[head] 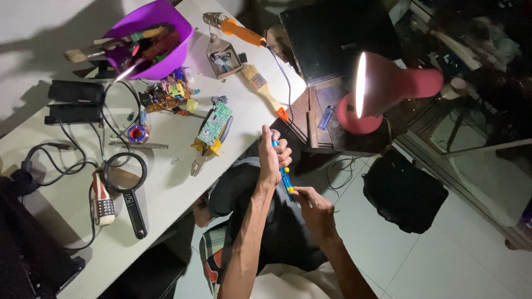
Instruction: A person is repairing a circuit board using a screwdriver and a desoldering pump at a workbench.
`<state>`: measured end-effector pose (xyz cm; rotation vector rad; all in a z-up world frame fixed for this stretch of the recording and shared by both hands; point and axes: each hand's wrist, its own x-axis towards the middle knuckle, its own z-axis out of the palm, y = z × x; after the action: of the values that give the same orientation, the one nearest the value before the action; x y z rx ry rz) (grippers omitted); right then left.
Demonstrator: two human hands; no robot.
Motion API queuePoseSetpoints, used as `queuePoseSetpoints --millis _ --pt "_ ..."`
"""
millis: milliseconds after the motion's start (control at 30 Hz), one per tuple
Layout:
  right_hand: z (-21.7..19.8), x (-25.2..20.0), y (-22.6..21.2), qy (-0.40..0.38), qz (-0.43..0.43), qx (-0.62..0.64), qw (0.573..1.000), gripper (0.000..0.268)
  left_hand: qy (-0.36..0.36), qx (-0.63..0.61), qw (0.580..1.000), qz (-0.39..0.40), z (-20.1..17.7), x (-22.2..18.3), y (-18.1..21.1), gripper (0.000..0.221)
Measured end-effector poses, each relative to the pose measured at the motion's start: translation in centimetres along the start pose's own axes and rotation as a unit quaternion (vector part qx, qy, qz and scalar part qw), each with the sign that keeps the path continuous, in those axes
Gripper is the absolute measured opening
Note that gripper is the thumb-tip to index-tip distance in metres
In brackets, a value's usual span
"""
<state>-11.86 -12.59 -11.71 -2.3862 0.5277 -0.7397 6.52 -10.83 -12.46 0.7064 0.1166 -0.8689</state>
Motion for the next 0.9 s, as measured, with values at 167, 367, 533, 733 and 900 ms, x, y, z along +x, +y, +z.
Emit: queuePoseSetpoints --millis 167,367,533,733,900 --pt "2.0 0.8 0.8 0.004 -0.031 -0.046 0.998 0.012 0.019 0.021 1.0 -0.002 -0.2 0.0 -0.5 0.043" --pt "4.1 1.7 1.7 0.024 -0.053 -0.048 0.997 0.009 0.057 0.046 0.997 0.03 -0.3 -0.1 0.1 0.045" --pt "5.1 1.7 2.4 0.022 -0.057 -0.019 0.998 0.011 0.069 0.058 0.994 0.059 0.1 -0.5 1.1 0.046" --pt "4.4 0.9 2.7 0.01 -0.065 -0.062 0.996 0.006 0.067 0.058 0.995 0.043 0.3 -1.2 1.0 0.047" --pt "1.6 1.5 1.3 -0.043 -0.085 -0.048 0.994 0.016 0.087 0.103 0.99 0.039 0.9 -0.8 0.9 0.043"
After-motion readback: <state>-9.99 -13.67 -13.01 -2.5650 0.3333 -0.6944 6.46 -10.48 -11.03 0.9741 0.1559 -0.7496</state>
